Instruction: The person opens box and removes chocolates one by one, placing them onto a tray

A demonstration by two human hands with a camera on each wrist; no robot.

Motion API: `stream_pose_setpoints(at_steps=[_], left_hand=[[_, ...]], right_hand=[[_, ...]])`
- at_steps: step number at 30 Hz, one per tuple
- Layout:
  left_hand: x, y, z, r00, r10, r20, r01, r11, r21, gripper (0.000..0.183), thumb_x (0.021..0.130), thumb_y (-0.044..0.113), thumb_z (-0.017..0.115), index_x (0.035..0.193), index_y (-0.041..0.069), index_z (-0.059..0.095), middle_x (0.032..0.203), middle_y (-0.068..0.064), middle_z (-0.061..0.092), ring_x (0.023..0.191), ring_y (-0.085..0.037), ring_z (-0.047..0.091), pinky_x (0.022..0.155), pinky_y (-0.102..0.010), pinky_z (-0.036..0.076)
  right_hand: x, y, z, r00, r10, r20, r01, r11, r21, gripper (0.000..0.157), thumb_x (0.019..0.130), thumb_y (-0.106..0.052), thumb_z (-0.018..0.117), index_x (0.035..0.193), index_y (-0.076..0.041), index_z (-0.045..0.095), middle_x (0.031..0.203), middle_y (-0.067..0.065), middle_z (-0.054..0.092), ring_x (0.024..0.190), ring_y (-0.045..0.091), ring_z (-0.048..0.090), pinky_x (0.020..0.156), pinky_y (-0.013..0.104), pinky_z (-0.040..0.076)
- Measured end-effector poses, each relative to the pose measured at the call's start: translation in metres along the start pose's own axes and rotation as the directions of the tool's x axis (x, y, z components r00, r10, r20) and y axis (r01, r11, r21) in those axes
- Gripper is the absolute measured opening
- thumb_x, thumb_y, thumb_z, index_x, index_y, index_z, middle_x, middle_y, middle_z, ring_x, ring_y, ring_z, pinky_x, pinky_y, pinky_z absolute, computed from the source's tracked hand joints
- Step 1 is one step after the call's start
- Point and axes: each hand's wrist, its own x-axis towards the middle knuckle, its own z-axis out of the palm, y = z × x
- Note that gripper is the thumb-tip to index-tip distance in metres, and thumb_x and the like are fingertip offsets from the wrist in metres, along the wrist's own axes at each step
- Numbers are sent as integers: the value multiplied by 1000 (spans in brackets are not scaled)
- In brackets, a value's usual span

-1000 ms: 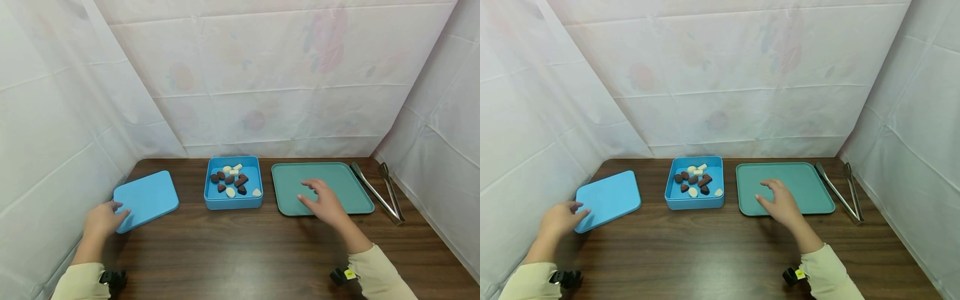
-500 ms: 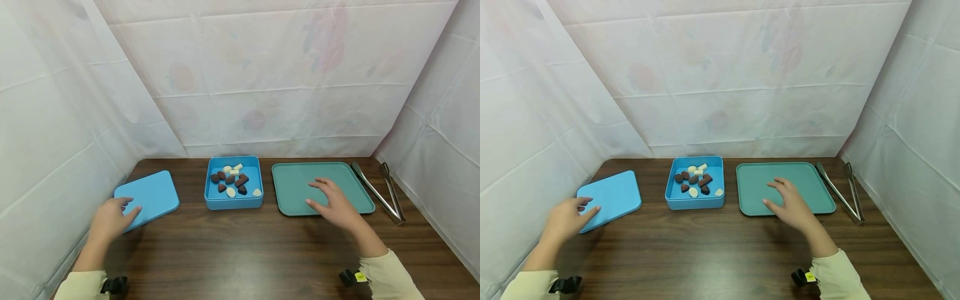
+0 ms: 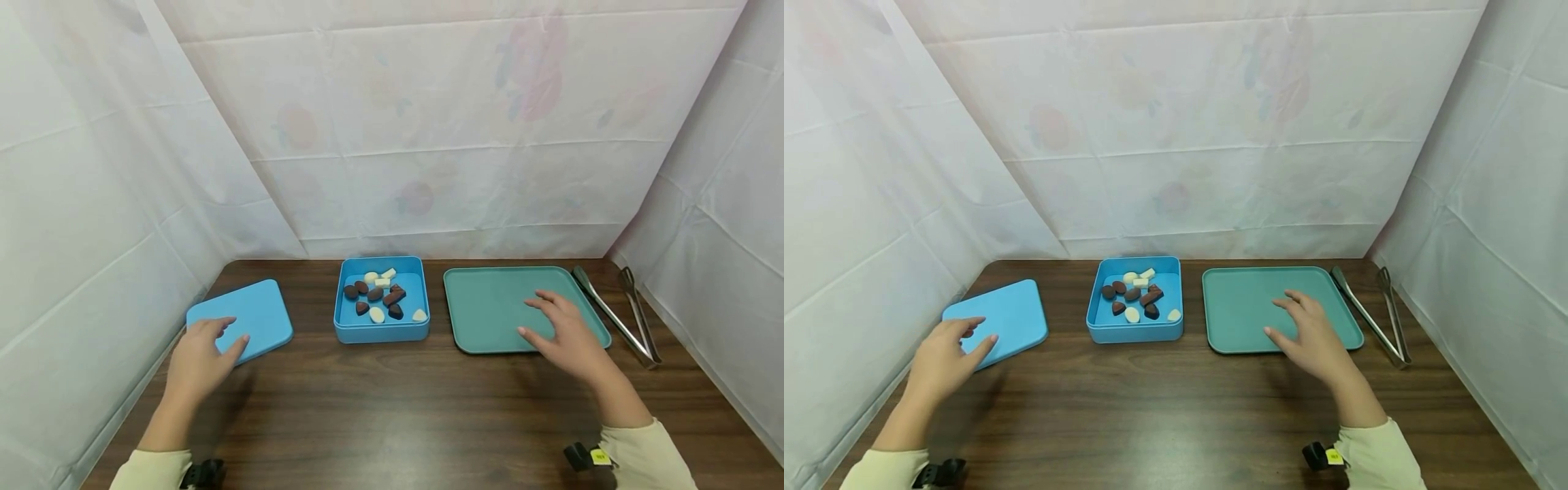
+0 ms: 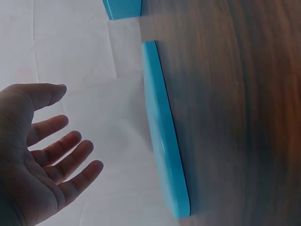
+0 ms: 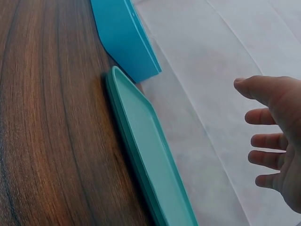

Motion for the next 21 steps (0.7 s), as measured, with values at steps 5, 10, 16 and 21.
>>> stream_pose_setpoints(at_steps=[5,10,16,21], left_hand=[[1,6,5,998,39,-56,-41,999,-35,45,83,17,75,118,-8,63,115,-31,56,106,-47,51,82,-64,44],[0,13,11,990,71,-121,-79,995,-67,43,80,13,77,116,-8,64,111,-30,57,104,-46,52,82,-64,44],[-1,21,20,981,115,-156,-128,989,-74,43,77,13,79,113,-7,65,108,-27,60,101,-45,54,83,-62,44],[0,29,24,972,162,-172,-177,981,-76,46,74,14,82,113,-5,67,108,-26,61,101,-44,56,82,-62,45]], right_hand=[[-2,2,-1,998,-23,-62,24,1000,11,51,85,-17,76,128,4,57,138,30,43,126,52,36,93,70,34],[-6,5,-2,992,-31,-125,32,999,9,50,82,-14,78,125,4,59,136,29,46,125,52,38,93,71,33],[-13,15,-6,984,-40,-174,36,999,-26,53,80,-19,80,124,4,60,133,31,48,121,54,40,93,72,31],[-17,22,-10,980,-31,-196,24,999,-35,54,81,-21,79,124,5,59,132,33,47,120,55,40,94,72,31]])
